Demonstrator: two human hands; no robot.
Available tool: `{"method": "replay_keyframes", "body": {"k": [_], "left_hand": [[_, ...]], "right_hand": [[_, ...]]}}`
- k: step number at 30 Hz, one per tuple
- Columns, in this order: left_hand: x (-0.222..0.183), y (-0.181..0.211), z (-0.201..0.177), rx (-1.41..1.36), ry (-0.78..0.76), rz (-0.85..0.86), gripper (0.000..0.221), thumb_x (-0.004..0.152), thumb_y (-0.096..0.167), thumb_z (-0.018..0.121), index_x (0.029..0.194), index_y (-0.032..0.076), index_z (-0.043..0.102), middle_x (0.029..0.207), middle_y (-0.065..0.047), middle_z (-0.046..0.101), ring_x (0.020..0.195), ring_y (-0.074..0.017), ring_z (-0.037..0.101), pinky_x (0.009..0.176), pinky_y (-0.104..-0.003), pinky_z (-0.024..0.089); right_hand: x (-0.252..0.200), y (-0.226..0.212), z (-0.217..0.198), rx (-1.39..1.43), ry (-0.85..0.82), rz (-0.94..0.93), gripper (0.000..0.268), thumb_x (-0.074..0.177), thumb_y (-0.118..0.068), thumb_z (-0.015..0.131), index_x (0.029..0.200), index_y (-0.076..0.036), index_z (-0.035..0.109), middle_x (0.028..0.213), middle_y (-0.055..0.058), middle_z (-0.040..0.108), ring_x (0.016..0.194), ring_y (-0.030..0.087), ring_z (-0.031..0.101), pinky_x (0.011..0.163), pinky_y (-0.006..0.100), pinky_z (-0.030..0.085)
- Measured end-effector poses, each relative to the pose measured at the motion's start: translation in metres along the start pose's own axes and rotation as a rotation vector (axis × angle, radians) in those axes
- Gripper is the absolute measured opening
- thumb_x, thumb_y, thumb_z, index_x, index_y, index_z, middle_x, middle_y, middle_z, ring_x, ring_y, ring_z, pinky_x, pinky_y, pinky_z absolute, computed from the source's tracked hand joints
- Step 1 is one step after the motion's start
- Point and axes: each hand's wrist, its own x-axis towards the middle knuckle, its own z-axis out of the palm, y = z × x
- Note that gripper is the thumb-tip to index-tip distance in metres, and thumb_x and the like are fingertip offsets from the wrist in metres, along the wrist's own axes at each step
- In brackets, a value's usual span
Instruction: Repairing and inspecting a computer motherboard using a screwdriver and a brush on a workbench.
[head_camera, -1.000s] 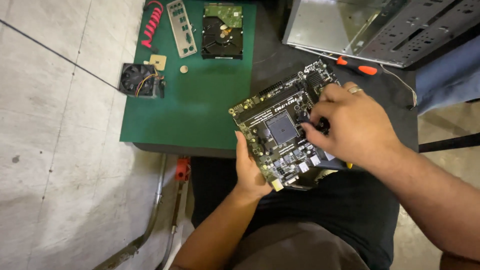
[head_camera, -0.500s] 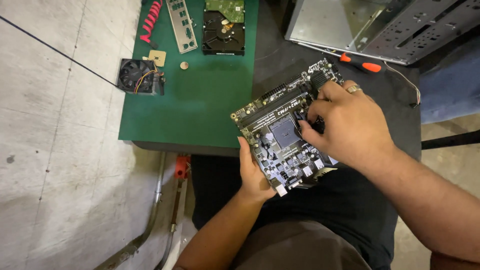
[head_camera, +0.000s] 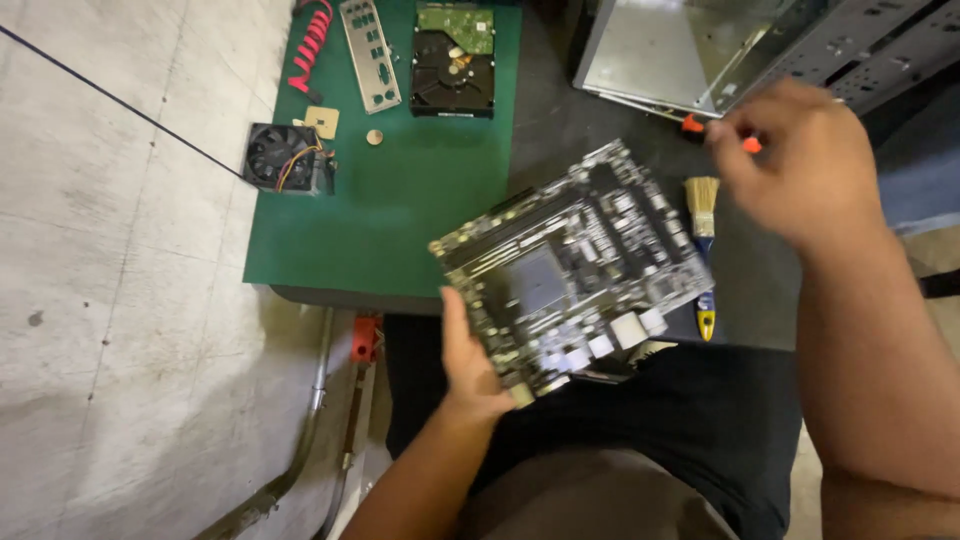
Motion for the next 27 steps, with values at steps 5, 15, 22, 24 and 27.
{"method": "replay_keyframes", "body": {"k": [5, 15, 22, 24, 27], "left_hand": [[-0.04, 0.044, -0.038, 0.11, 0.062, 0.064, 0.082, 0.102, 0.074, 0.034, 0.152, 0.011, 0.047, 0.154, -0.017, 0.051, 0.145, -0.0306, 0.045, 0.122, -0.051, 0.033], [-0.025, 0.042, -0.019, 0.219, 0.987, 0.17, 0.071, 0.092, 0.068, 0.047, 0.131, 0.011, 0.065, 0.125, -0.011, 0.068, 0.118, -0.0307, 0.065, 0.101, -0.05, 0.052], [-0.021, 0.032, -0.034, 0.174, 0.313, 0.077, 0.076, 0.102, 0.069, 0.038, 0.142, 0.008, 0.058, 0.141, -0.014, 0.062, 0.135, -0.0297, 0.056, 0.114, -0.049, 0.041], [-0.018, 0.025, -0.029, 0.12, 0.358, -0.016, 0.077, 0.099, 0.073, 0.04, 0.141, 0.012, 0.061, 0.137, -0.013, 0.065, 0.13, -0.0306, 0.06, 0.109, -0.049, 0.047], [-0.022, 0.014, -0.038, 0.063, 0.235, -0.051, 0.083, 0.102, 0.073, 0.036, 0.15, 0.008, 0.052, 0.146, -0.014, 0.059, 0.139, -0.0298, 0.053, 0.114, -0.049, 0.045]], "right_hand": [[-0.007, 0.052, 0.054, -0.316, -0.124, 0.191, 0.042, 0.099, -0.029, 0.064, 0.137, -0.012, 0.072, 0.12, 0.019, 0.066, 0.101, 0.049, 0.062, 0.078, 0.056, 0.056], [-0.008, 0.07, 0.056, -0.527, -0.298, 0.226, 0.043, 0.091, -0.04, 0.069, 0.128, -0.018, 0.075, 0.123, 0.009, 0.066, 0.121, 0.037, 0.06, 0.079, 0.051, 0.062], [-0.043, 0.042, -0.021, -0.266, -0.097, 0.046, 0.031, 0.11, -0.021, 0.072, 0.137, -0.006, 0.076, 0.111, 0.015, 0.073, 0.099, 0.034, 0.067, 0.091, 0.042, 0.05], [-0.055, 0.033, -0.037, 0.018, -0.078, 0.051, 0.031, 0.116, -0.005, 0.07, 0.142, 0.01, 0.073, 0.118, 0.026, 0.069, 0.105, 0.039, 0.063, 0.093, 0.046, 0.046], [-0.073, 0.016, -0.052, 0.381, -0.086, 0.367, 0.032, 0.115, -0.013, 0.063, 0.144, 0.0, 0.067, 0.13, 0.015, 0.065, 0.107, 0.021, 0.056, 0.092, 0.031, 0.039]]}}
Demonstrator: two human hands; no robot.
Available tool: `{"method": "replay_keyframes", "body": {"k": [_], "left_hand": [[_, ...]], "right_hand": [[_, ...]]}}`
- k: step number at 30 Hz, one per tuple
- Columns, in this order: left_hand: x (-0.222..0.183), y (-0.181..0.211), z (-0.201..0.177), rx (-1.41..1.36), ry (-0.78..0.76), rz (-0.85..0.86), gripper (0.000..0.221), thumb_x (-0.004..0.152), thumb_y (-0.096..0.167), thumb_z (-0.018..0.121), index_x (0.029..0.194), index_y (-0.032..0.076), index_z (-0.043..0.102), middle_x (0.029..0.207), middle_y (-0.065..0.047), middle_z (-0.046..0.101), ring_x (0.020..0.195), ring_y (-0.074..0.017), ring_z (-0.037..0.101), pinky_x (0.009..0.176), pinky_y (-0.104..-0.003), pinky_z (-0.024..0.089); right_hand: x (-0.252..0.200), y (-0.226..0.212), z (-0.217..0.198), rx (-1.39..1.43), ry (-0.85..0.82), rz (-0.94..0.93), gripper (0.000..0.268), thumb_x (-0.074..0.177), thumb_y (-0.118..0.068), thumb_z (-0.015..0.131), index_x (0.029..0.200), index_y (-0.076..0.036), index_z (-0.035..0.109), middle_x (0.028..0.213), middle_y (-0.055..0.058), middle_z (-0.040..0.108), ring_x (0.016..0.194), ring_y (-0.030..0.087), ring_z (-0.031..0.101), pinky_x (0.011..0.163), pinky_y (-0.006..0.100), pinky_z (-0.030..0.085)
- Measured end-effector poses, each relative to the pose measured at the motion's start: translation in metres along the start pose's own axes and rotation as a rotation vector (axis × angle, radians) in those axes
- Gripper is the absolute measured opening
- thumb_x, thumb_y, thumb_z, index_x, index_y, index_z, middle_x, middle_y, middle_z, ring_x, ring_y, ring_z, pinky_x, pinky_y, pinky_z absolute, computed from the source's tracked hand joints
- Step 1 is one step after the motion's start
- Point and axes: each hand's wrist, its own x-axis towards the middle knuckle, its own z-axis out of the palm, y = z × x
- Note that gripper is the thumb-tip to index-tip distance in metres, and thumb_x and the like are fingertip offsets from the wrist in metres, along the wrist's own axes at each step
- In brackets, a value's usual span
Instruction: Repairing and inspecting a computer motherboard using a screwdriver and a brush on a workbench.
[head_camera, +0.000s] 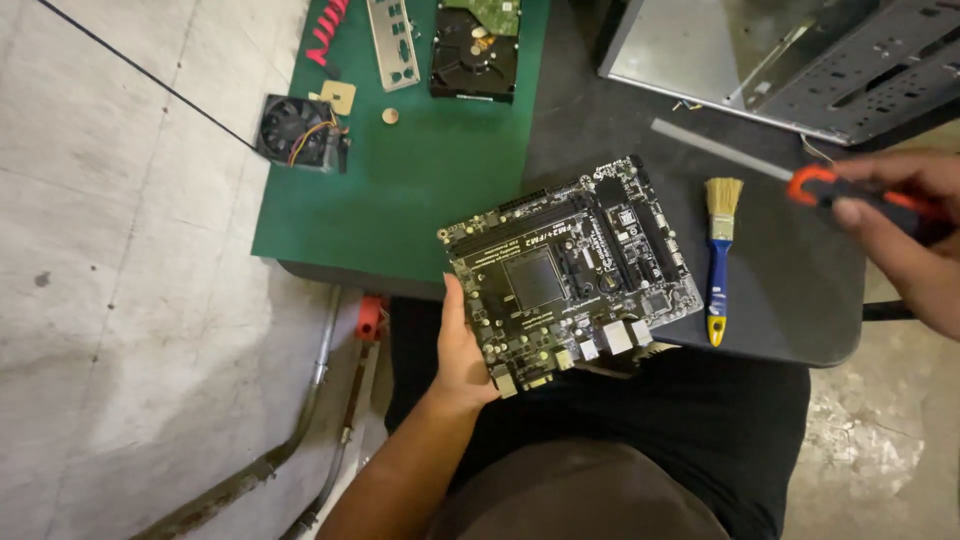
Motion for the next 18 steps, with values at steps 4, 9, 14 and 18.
{"method": "replay_keyframes", "body": {"k": [4, 9, 14, 18], "left_hand": [[-0.003, -0.007, 0.002, 0.469, -0.215, 0.378, 0.078, 0.1, 0.048, 0.055, 0.159, 0.008, 0.021, 0.156, -0.018, 0.044, 0.145, -0.0311, 0.047, 0.124, -0.052, 0.038], [-0.005, -0.005, 0.012, -0.05, -0.113, -0.083, 0.086, 0.102, 0.078, 0.033, 0.147, 0.008, 0.056, 0.14, -0.015, 0.064, 0.131, -0.0316, 0.061, 0.111, -0.053, 0.051], [-0.004, -0.011, -0.012, -0.139, 0.125, -0.074, 0.086, 0.096, 0.077, 0.042, 0.153, 0.012, 0.047, 0.151, -0.017, 0.052, 0.14, -0.0364, 0.048, 0.116, -0.058, 0.038], [-0.004, -0.014, -0.005, -0.087, 0.143, -0.024, 0.082, 0.099, 0.073, 0.041, 0.151, 0.01, 0.05, 0.147, -0.015, 0.056, 0.138, -0.0334, 0.052, 0.116, -0.053, 0.041]], "right_hand": [[-0.019, -0.02, -0.011, 0.034, -0.068, 0.21, 0.033, 0.1, -0.013, 0.07, 0.131, -0.003, 0.068, 0.124, 0.012, 0.064, 0.102, 0.022, 0.06, 0.087, 0.03, 0.042], [-0.037, -0.018, -0.005, 0.004, 0.001, 0.187, 0.038, 0.109, -0.03, 0.063, 0.13, 0.001, 0.068, 0.122, 0.015, 0.066, 0.104, 0.023, 0.062, 0.089, 0.031, 0.045], [-0.02, -0.072, -0.01, -0.242, -0.215, -0.019, 0.034, 0.085, -0.029, 0.072, 0.112, -0.01, 0.081, 0.076, 0.009, 0.069, 0.061, 0.021, 0.063, 0.063, 0.03, 0.045], [-0.02, -0.077, -0.01, -0.289, -0.24, -0.145, 0.034, 0.08, -0.025, 0.077, 0.109, -0.008, 0.08, 0.085, 0.01, 0.073, 0.068, 0.022, 0.07, 0.07, 0.031, 0.052]]}}
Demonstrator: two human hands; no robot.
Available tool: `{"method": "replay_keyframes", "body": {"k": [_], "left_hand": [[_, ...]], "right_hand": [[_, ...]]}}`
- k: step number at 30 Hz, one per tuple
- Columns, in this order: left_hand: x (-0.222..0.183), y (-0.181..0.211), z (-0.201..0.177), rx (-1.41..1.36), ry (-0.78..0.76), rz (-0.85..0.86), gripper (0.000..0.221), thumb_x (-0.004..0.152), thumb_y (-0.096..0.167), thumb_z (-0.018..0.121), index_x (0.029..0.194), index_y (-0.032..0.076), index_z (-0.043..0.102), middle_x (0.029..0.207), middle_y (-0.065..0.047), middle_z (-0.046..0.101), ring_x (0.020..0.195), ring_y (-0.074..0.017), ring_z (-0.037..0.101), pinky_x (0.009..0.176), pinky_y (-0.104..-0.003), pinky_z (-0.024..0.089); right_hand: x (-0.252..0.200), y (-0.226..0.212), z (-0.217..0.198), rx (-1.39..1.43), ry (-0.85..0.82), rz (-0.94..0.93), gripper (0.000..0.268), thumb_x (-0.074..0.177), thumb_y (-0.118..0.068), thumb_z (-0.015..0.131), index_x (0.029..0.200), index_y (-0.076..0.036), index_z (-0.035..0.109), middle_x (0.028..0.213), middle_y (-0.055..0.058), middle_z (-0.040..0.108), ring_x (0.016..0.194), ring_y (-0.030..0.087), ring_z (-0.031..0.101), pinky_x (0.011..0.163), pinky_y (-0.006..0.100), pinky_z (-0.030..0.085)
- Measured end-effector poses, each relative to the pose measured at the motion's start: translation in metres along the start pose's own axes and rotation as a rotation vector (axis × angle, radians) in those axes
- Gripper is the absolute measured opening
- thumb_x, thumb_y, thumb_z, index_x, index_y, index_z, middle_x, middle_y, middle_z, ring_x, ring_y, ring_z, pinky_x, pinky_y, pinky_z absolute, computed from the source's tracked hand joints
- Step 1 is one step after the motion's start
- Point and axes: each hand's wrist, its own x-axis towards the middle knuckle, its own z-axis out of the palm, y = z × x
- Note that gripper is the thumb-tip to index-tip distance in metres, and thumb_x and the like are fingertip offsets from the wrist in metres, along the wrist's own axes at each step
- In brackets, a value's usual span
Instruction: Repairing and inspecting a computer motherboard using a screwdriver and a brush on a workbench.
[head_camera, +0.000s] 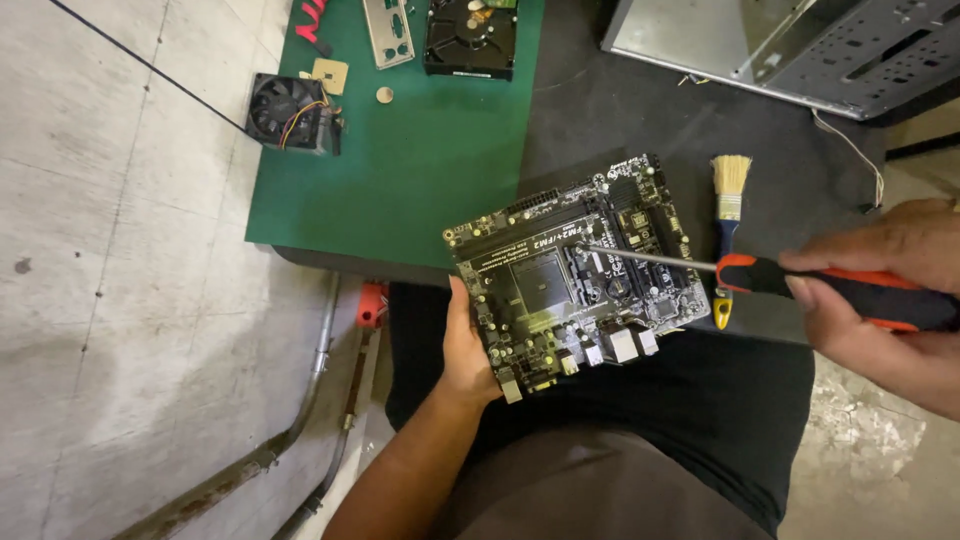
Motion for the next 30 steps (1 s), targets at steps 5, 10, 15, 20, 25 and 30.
{"method": "replay_keyframes", "body": {"k": [5, 10, 15, 20, 25, 30], "left_hand": [[0.0, -0.001, -0.002, -0.075, -0.099, -0.041, 0.087, 0.098, 0.075, 0.042, 0.154, 0.008, 0.046, 0.154, -0.018, 0.049, 0.145, -0.037, 0.045, 0.121, -0.058, 0.034], [-0.002, 0.0, -0.004, -0.051, -0.069, -0.03, 0.083, 0.099, 0.073, 0.043, 0.151, 0.01, 0.049, 0.15, -0.015, 0.054, 0.142, -0.0344, 0.048, 0.119, -0.056, 0.038], [-0.003, 0.0, 0.005, -0.056, -0.114, -0.047, 0.087, 0.098, 0.074, 0.043, 0.156, 0.009, 0.043, 0.155, -0.017, 0.048, 0.146, -0.0365, 0.043, 0.122, -0.058, 0.033], [-0.004, 0.0, 0.01, -0.002, -0.157, -0.015, 0.084, 0.1, 0.073, 0.043, 0.153, 0.008, 0.046, 0.152, -0.017, 0.052, 0.143, -0.0364, 0.047, 0.121, -0.057, 0.037], [-0.005, -0.001, 0.016, 0.011, -0.128, 0.038, 0.077, 0.103, 0.069, 0.041, 0.151, 0.009, 0.049, 0.148, -0.016, 0.056, 0.14, -0.0348, 0.051, 0.118, -0.055, 0.04], [-0.005, -0.001, 0.013, 0.014, -0.105, 0.064, 0.074, 0.103, 0.068, 0.041, 0.148, 0.01, 0.053, 0.144, -0.013, 0.059, 0.137, -0.0318, 0.054, 0.116, -0.052, 0.043]], "right_hand": [[0.001, -0.017, -0.003, 0.005, 0.052, -0.081, 0.031, 0.084, -0.025, 0.073, 0.108, -0.006, 0.078, 0.082, 0.009, 0.071, 0.068, 0.023, 0.067, 0.072, 0.033, 0.051], [-0.002, 0.005, 0.015, -0.098, 0.026, -0.005, 0.027, 0.086, -0.027, 0.075, 0.105, -0.01, 0.081, 0.082, 0.005, 0.074, 0.072, 0.021, 0.068, 0.075, 0.031, 0.052], [-0.011, 0.041, 0.038, -0.239, 0.007, 0.13, 0.032, 0.086, -0.036, 0.073, 0.107, -0.015, 0.084, 0.081, 0.005, 0.076, 0.075, 0.024, 0.074, 0.073, 0.03, 0.055], [-0.01, 0.041, 0.034, -0.212, -0.043, 0.115, 0.032, 0.082, -0.034, 0.077, 0.105, -0.013, 0.084, 0.089, 0.005, 0.079, 0.077, 0.021, 0.076, 0.071, 0.028, 0.056], [-0.02, 0.049, 0.033, -0.125, -0.041, 0.185, 0.035, 0.083, -0.032, 0.075, 0.11, -0.011, 0.082, 0.085, 0.008, 0.077, 0.065, 0.023, 0.072, 0.06, 0.031, 0.051], [-0.022, 0.051, 0.035, -0.195, -0.05, 0.198, 0.041, 0.083, -0.04, 0.077, 0.116, -0.014, 0.082, 0.069, 0.008, 0.073, 0.05, 0.023, 0.066, 0.053, 0.031, 0.046]]}}
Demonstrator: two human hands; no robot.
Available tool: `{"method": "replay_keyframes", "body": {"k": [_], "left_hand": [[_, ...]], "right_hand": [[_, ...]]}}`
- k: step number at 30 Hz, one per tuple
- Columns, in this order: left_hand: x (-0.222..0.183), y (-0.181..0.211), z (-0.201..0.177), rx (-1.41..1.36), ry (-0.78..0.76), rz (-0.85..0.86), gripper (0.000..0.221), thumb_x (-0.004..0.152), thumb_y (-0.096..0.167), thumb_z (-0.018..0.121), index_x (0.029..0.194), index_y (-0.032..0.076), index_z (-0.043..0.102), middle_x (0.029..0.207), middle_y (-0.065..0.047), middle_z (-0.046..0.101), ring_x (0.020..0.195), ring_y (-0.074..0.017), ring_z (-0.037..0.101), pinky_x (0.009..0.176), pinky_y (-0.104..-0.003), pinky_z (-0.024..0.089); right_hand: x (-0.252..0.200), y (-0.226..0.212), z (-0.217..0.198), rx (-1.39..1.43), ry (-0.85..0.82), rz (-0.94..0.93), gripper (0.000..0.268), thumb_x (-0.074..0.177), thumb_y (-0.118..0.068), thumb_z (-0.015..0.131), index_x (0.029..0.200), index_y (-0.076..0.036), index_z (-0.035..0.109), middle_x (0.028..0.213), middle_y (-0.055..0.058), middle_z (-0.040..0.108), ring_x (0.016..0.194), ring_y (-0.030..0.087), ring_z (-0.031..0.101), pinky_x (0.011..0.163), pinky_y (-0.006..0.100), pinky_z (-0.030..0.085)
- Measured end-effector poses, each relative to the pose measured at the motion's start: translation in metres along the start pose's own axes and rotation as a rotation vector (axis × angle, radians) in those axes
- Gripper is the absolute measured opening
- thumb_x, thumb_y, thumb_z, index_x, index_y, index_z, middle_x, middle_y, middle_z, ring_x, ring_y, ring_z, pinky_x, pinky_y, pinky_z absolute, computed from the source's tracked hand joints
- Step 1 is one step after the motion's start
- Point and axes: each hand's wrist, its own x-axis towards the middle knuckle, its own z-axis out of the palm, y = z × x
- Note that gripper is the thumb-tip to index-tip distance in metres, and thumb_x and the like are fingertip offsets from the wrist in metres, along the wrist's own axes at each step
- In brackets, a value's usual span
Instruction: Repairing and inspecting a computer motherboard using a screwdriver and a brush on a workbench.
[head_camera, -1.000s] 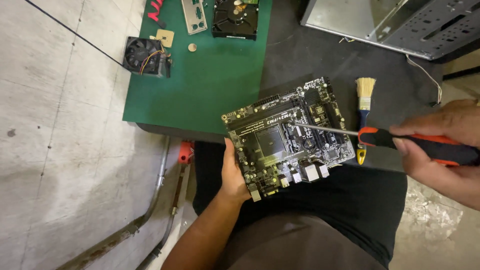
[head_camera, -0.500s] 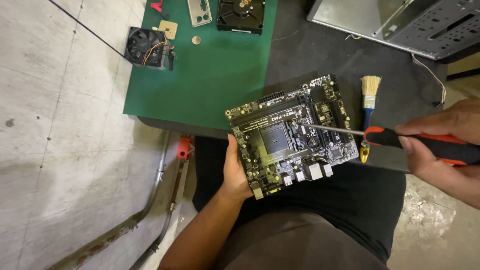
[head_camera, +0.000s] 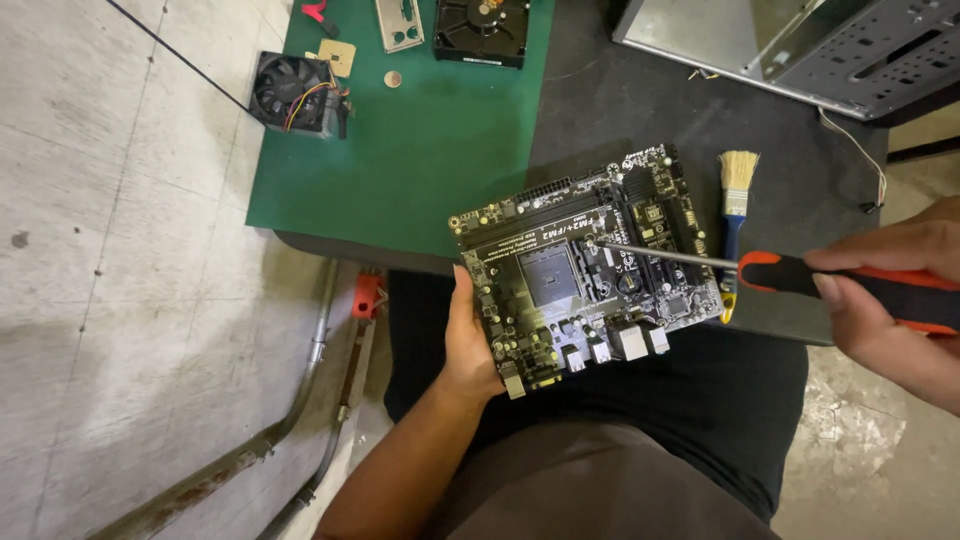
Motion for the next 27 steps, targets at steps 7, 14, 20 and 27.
{"method": "replay_keyframes", "body": {"k": [7, 14, 20, 27], "left_hand": [[-0.002, 0.001, 0.006, 0.009, -0.036, 0.024, 0.072, 0.105, 0.066, 0.039, 0.148, 0.01, 0.053, 0.143, -0.013, 0.06, 0.136, -0.0313, 0.055, 0.115, -0.052, 0.045], [-0.002, 0.0, 0.007, 0.027, -0.042, 0.008, 0.078, 0.104, 0.069, 0.038, 0.148, 0.007, 0.052, 0.146, -0.018, 0.057, 0.139, -0.0366, 0.052, 0.117, -0.056, 0.04], [-0.002, 0.0, 0.01, 0.006, -0.085, 0.012, 0.074, 0.106, 0.067, 0.039, 0.147, 0.007, 0.054, 0.143, -0.016, 0.06, 0.137, -0.0338, 0.055, 0.117, -0.053, 0.043], [-0.002, -0.001, 0.012, 0.035, -0.082, -0.006, 0.081, 0.105, 0.07, 0.034, 0.15, 0.005, 0.05, 0.148, -0.019, 0.055, 0.14, -0.0371, 0.051, 0.119, -0.056, 0.039]], "right_hand": [[0.003, 0.028, 0.007, -0.004, -0.073, -0.049, 0.053, 0.074, -0.045, 0.079, 0.12, -0.019, 0.08, 0.072, 0.006, 0.075, 0.051, 0.023, 0.07, 0.054, 0.031, 0.051], [-0.001, 0.099, 0.041, -0.063, -0.029, -0.237, 0.055, 0.074, -0.046, 0.077, 0.123, -0.023, 0.077, 0.085, -0.002, 0.076, 0.062, 0.017, 0.071, 0.062, 0.025, 0.049], [-0.019, 0.064, 0.043, 0.089, 0.106, -0.2, 0.037, 0.099, -0.02, 0.069, 0.13, -0.001, 0.072, 0.113, 0.011, 0.068, 0.093, 0.023, 0.066, 0.085, 0.03, 0.047], [0.019, 0.149, 0.048, -0.032, -0.263, -0.422, 0.084, 0.057, -0.07, 0.076, 0.132, -0.034, 0.068, 0.085, -0.012, 0.082, 0.052, 0.009, 0.08, 0.055, 0.021, 0.059]]}}
